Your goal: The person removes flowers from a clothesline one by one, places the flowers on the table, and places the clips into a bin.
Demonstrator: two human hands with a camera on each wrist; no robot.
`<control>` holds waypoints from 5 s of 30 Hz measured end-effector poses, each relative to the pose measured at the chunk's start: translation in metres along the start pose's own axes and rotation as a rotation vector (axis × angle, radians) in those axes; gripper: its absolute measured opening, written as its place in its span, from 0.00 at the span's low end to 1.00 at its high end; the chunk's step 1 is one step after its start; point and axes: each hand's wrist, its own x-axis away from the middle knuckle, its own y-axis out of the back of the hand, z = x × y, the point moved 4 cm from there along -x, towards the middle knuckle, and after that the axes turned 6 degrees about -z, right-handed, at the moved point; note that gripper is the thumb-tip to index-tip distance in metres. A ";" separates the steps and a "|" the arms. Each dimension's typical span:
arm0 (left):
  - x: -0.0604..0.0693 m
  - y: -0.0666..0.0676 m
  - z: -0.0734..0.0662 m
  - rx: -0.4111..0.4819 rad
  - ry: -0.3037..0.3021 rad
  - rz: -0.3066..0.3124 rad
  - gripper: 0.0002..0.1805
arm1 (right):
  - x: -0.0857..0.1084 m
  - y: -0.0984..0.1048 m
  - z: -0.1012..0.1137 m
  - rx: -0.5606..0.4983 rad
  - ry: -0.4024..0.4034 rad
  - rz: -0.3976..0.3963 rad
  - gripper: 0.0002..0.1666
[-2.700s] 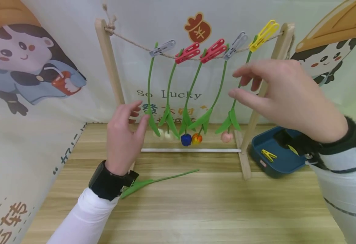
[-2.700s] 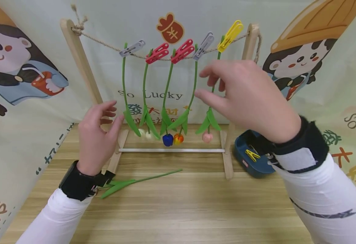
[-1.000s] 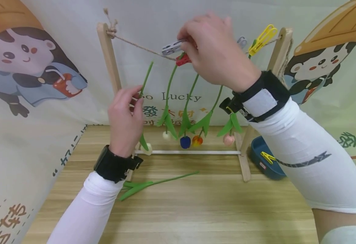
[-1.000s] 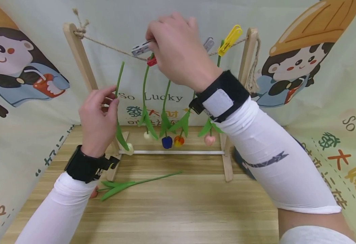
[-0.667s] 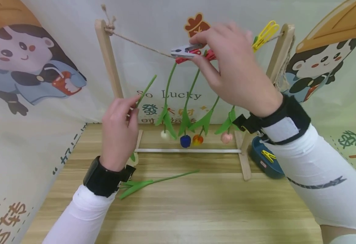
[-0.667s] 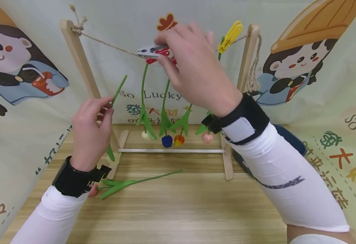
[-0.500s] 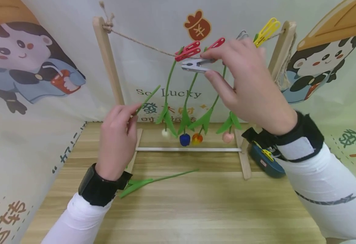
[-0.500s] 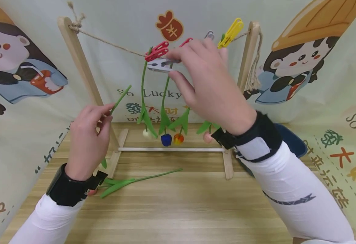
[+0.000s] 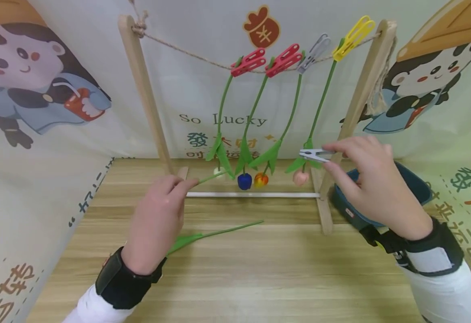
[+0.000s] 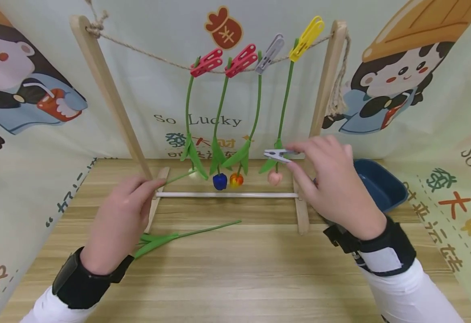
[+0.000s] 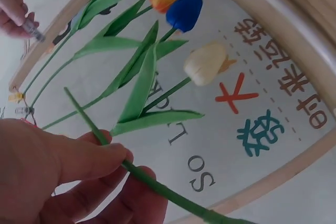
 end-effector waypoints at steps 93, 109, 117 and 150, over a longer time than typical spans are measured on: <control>-0.082 -0.023 -0.002 0.337 0.114 -0.289 0.29 | -0.124 0.029 0.062 0.221 0.344 -0.074 0.20; -0.130 -0.032 -0.007 0.491 0.210 -0.348 0.19 | -0.175 -0.006 0.074 0.382 0.222 0.104 0.20; -0.132 -0.036 -0.004 0.487 0.217 -0.348 0.17 | -0.178 -0.012 0.074 0.412 0.193 0.134 0.18; -0.060 -0.008 -0.002 0.317 0.139 -0.233 0.17 | -0.083 0.011 0.047 0.169 0.293 -0.127 0.20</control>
